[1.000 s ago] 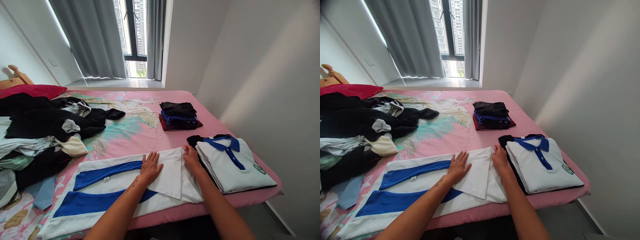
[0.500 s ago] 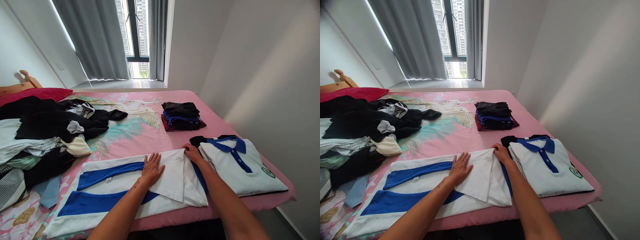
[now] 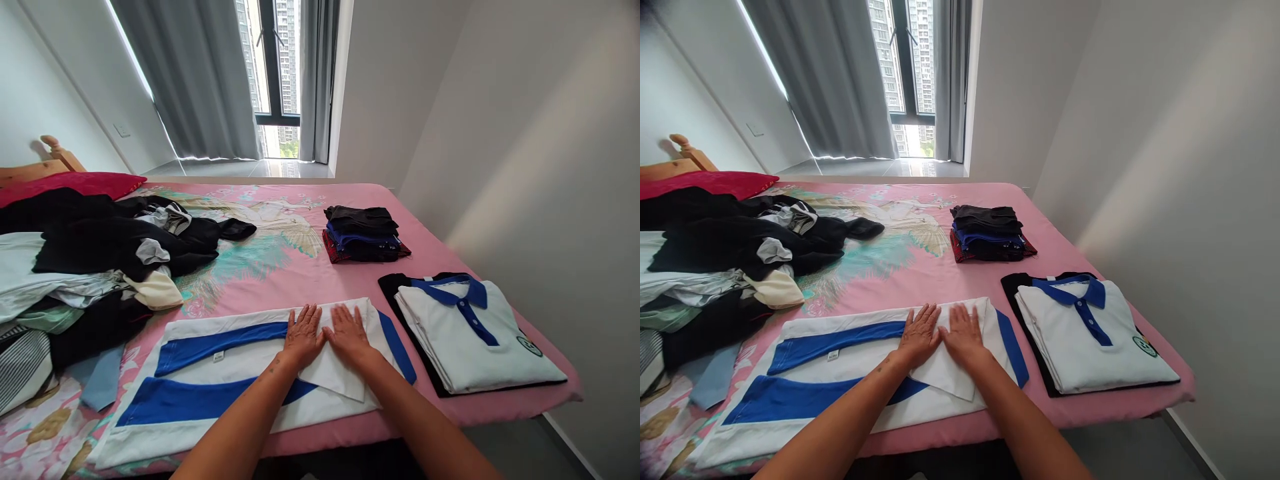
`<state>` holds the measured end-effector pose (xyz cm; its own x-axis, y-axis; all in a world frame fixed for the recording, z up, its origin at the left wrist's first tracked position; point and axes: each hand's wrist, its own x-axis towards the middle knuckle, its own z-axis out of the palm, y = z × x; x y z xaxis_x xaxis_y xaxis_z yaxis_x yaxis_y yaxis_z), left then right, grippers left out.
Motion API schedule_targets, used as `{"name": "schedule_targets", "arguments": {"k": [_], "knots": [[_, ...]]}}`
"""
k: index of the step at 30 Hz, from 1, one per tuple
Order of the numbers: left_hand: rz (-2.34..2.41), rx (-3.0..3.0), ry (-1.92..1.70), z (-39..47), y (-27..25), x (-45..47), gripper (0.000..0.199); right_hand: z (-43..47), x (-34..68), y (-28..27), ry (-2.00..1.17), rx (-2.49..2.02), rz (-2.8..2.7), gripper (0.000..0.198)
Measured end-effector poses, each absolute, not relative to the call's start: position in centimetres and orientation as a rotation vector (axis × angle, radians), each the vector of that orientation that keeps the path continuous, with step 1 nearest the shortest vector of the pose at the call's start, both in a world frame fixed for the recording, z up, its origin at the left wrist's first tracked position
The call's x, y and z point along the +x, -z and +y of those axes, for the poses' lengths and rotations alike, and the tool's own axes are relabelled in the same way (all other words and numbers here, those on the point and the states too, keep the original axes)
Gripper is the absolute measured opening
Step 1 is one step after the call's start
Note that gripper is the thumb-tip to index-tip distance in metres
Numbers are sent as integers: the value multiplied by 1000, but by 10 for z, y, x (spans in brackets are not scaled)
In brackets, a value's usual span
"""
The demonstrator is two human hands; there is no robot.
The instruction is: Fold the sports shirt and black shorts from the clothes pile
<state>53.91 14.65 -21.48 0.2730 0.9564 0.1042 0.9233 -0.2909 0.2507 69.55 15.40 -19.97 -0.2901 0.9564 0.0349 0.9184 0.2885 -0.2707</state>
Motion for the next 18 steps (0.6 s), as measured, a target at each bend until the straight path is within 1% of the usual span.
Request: {"name": "schedule_targets", "arguments": {"k": [2, 5, 7, 10, 14, 18], "knots": [[1771, 2395, -355, 147, 215, 539, 58, 154, 705, 209, -261, -2070, -2241, 71], [1765, 2386, -363, 148, 216, 538, 59, 158, 723, 207, -204, -2299, -2081, 75], [1769, 2371, -374, 146, 216, 538, 58, 157, 723, 199, -141, -2273, -2076, 71], [1762, 2341, -372, 142, 214, 539, 60, 148, 706, 194, -69, -2105, -2144, 64], [1677, 2245, -325, 141, 202, 539, 60, 134, 684, 218, -148, -2135, -2145, 61], [1654, 2160, -321, 147, 184, 522, 52, 132, 684, 244, -65, -2130, -2133, 63]]}}
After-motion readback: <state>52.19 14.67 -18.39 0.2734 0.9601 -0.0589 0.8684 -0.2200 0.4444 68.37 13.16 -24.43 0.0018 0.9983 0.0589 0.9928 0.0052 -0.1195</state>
